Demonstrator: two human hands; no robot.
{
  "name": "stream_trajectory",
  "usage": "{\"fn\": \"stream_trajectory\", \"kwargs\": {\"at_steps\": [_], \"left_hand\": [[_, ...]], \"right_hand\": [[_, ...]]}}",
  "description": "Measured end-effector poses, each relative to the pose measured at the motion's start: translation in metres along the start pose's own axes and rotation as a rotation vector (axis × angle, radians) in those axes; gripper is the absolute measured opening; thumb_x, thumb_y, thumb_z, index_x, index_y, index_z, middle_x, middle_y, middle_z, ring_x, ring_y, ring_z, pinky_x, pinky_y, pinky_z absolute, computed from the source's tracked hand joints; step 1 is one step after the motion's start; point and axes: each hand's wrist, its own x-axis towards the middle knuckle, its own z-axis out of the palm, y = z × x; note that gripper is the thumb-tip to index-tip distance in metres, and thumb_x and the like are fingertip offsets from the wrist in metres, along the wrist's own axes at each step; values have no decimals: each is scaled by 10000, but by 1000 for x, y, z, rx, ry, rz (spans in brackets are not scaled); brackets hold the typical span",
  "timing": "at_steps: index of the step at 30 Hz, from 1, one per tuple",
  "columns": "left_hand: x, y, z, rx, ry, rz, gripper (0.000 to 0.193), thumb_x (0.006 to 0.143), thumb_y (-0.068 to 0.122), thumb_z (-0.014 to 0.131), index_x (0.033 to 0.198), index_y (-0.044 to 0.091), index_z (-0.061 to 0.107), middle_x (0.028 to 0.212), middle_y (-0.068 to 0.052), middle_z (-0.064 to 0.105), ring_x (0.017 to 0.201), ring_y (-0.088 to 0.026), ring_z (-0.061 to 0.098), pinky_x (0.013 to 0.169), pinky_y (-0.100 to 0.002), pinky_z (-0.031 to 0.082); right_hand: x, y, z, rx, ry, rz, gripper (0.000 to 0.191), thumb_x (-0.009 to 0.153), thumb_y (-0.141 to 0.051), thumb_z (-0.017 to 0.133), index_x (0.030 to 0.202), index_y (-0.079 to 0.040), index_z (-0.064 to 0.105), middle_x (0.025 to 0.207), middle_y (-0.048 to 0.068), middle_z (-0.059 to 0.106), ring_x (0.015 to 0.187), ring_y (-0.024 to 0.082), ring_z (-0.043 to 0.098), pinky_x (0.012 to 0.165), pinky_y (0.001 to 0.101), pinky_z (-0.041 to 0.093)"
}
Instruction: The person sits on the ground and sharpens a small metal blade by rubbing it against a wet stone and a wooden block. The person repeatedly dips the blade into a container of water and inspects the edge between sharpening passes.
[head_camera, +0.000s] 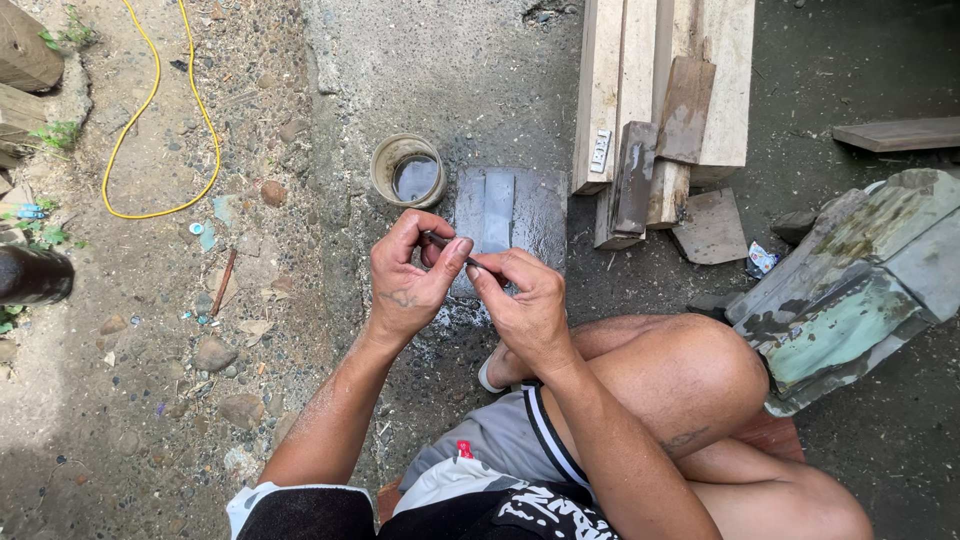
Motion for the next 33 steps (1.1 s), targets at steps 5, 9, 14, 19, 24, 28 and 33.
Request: {"fn": "stream_trajectory", "kwargs": {"at_steps": [5, 9, 14, 19, 24, 28, 33], "left_hand": [[0, 8, -1, 161, 32, 95, 347, 807, 225, 905, 976, 57, 653, 764, 45, 548, 680, -33, 468, 576, -199, 410], [0, 12, 1, 165, 42, 17, 330, 815, 229, 903, 970, 71, 659, 720, 59, 515, 653, -31, 441, 543, -207, 383], [0, 14, 3, 154, 47, -51, 296, 836, 216, 884, 953, 83, 646, 705, 67, 489, 647, -28, 415, 535, -202, 358], [-2, 14, 3, 115, 57, -84, 284, 848, 199, 866, 948, 89, 624, 715, 88, 459, 659, -20, 393, 546, -194, 338], [-2, 12, 3, 94, 64, -133, 286, 834, 192, 865, 942, 96, 617, 707, 101, 427, 646, -12, 363, 538, -190, 309], [-2, 10, 3, 62, 63, -130, 272, 847, 171, 853, 937, 98, 608, 733, 107, 436, 664, -6, 366, 552, -184, 319], [-3, 8, 3, 51, 61, -150, 267, 843, 156, 852, 933, 100, 607, 725, 109, 436, 657, -4, 365, 548, -180, 314]], "right_hand": [[1, 1, 0, 12, -6, 4, 134, 920, -50, 736, 1046, -18, 772, 859, 65, 726, 760, 105, 680, 651, 251, 535], [2, 3, 0, 8, -16, 6, 107, 921, -56, 742, 1016, -11, 766, 847, 64, 723, 760, 109, 678, 657, 255, 535], [2, 7, 0, -12, -28, -9, 95, 915, -63, 749, 994, -12, 760, 846, 58, 722, 760, 105, 675, 658, 260, 530], [0, 11, 3, 3, -45, 37, 86, 906, -67, 756, 975, -15, 761, 806, 52, 702, 720, 89, 648, 621, 258, 503], [-2, 19, 7, 77, -70, 42, 70, 914, -67, 762, 932, -2, 743, 806, 39, 694, 727, 77, 628, 636, 250, 505], [-4, 26, 9, 150, -100, 65, 67, 923, -62, 750, 929, 2, 732, 821, 13, 687, 736, 57, 608, 637, 240, 499], [-5, 34, 11, 211, -134, 176, 67, 934, -72, 743, 937, -5, 745, 796, -20, 684, 716, 26, 581, 600, 219, 475]]}}
